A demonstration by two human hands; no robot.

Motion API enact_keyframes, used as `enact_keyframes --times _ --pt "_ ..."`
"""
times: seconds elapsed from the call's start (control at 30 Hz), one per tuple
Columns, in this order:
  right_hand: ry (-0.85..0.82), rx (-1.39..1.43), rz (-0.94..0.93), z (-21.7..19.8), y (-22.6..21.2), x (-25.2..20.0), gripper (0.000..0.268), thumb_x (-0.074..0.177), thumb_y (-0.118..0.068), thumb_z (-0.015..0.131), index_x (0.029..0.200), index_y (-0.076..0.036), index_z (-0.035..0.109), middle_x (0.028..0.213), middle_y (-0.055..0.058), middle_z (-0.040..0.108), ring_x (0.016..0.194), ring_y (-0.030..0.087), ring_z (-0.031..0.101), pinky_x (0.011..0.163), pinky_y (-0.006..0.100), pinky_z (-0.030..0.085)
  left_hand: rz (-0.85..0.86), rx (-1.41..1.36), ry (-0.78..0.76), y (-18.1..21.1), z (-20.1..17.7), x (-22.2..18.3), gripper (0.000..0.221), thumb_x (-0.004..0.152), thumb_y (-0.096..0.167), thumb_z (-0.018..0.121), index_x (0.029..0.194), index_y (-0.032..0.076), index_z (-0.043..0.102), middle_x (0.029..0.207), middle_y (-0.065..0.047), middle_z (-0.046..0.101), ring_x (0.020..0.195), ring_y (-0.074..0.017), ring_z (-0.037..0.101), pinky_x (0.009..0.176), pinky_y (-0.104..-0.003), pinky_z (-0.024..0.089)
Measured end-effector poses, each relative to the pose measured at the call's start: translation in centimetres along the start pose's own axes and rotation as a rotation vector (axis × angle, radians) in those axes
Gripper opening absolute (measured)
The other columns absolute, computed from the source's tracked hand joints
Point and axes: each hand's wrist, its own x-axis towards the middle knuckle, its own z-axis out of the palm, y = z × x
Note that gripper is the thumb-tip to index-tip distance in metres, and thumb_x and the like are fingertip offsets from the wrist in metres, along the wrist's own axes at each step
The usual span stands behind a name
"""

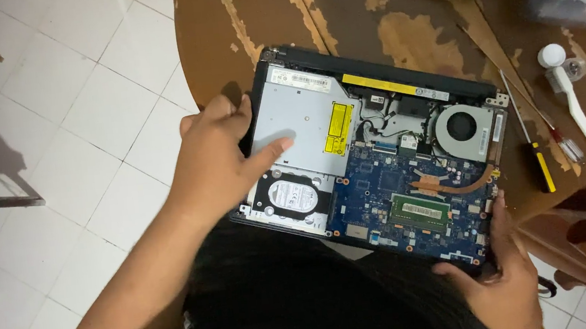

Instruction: Disassembling a laptop to clean the internal hard drive area and then reassembling the case.

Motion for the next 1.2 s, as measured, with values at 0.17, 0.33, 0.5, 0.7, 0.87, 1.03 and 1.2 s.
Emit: enact_keyframes --times 0.17,0.33,0.5,0.7,0.87,1.03,1.2 --pt "0.008 -0.132 -0.299 -0.3 3.3 0.6 0.127 0.057 -0.015 0.089 0.164 0.001 0.024 0.160 0.026 0.042 0.145 0.036 0.040 0.117 0.051 0.034 0.017 -0.450 0.031 -3.2 0.0 0.4 0.039 0.100 0.025 0.066 0.136 0.011 0.070 0.093 0.000 0.057 0.089 -0.0142 0.059 0.079 -0.026 0.045" --pt "0.004 -0.091 -0.319 -0.3 2.3 0.5 0.119 0.063 -0.023 0.082 0.162 0.005 0.024 0.162 0.029 0.038 0.149 0.039 0.036 0.121 0.054 0.028 0.179 -0.454 0.066 -3.7 0.2 0.6 0.025 0.102 0.015 0.065 0.119 0.000 0.075 0.088 -0.003 0.056 0.087 -0.0166 0.057 0.079 -0.027 0.045" --pt "0.004 -0.130 -0.269 -0.2 2.8 0.7 0.118 0.064 -0.026 0.080 0.164 0.001 0.025 0.162 0.025 0.039 0.149 0.039 0.036 0.119 0.051 0.028 0.110 -0.346 -0.013 -1.5 -1.3 0.3 0.040 0.097 0.025 0.070 0.127 -0.001 0.072 0.094 -0.005 0.061 0.092 -0.0190 0.060 0.079 -0.030 0.051" --pt "0.052 -0.109 -0.475 0.1 4.6 1.0 0.120 0.062 -0.019 0.083 0.164 0.003 0.026 0.162 0.031 0.040 0.149 0.042 0.039 0.120 0.054 0.032 0.034 0.024 0.018 -0.6 1.0 0.1 0.098 0.083 0.065 0.078 0.145 -0.007 0.053 0.130 -0.020 0.057 0.127 -0.0380 0.048 0.105 -0.052 0.036" --pt "0.025 -0.119 -0.361 0.0 3.5 0.7 0.116 0.063 -0.020 0.081 0.163 0.000 0.025 0.163 0.032 0.036 0.152 0.046 0.032 0.122 0.058 0.027 0.041 0.108 0.010 -0.1 1.1 -0.3 0.092 0.091 0.063 0.070 0.146 -0.007 0.051 0.129 -0.023 0.057 0.121 -0.0401 0.051 0.101 -0.054 0.040" --pt "0.029 -0.020 -0.345 0.2 2.9 0.5 0.116 0.062 -0.010 0.082 0.162 0.004 0.026 0.163 0.032 0.035 0.152 0.040 0.032 0.122 0.053 0.028 0.032 0.175 -0.007 0.4 1.1 -0.6 0.097 0.091 0.068 0.067 0.149 -0.008 0.047 0.137 -0.024 0.054 0.126 -0.0406 0.048 0.104 -0.053 0.037" --pt "0.049 -0.099 -0.371 0.1 4.0 0.7 0.118 0.061 -0.014 0.084 0.163 0.002 0.028 0.162 0.031 0.039 0.150 0.041 0.036 0.120 0.051 0.030 0.125 0.256 0.106 1.9 1.0 -0.7 0.092 0.088 0.063 0.073 0.147 -0.004 0.048 0.152 -0.027 0.042 0.139 -0.0441 0.035 0.113 -0.058 0.029"
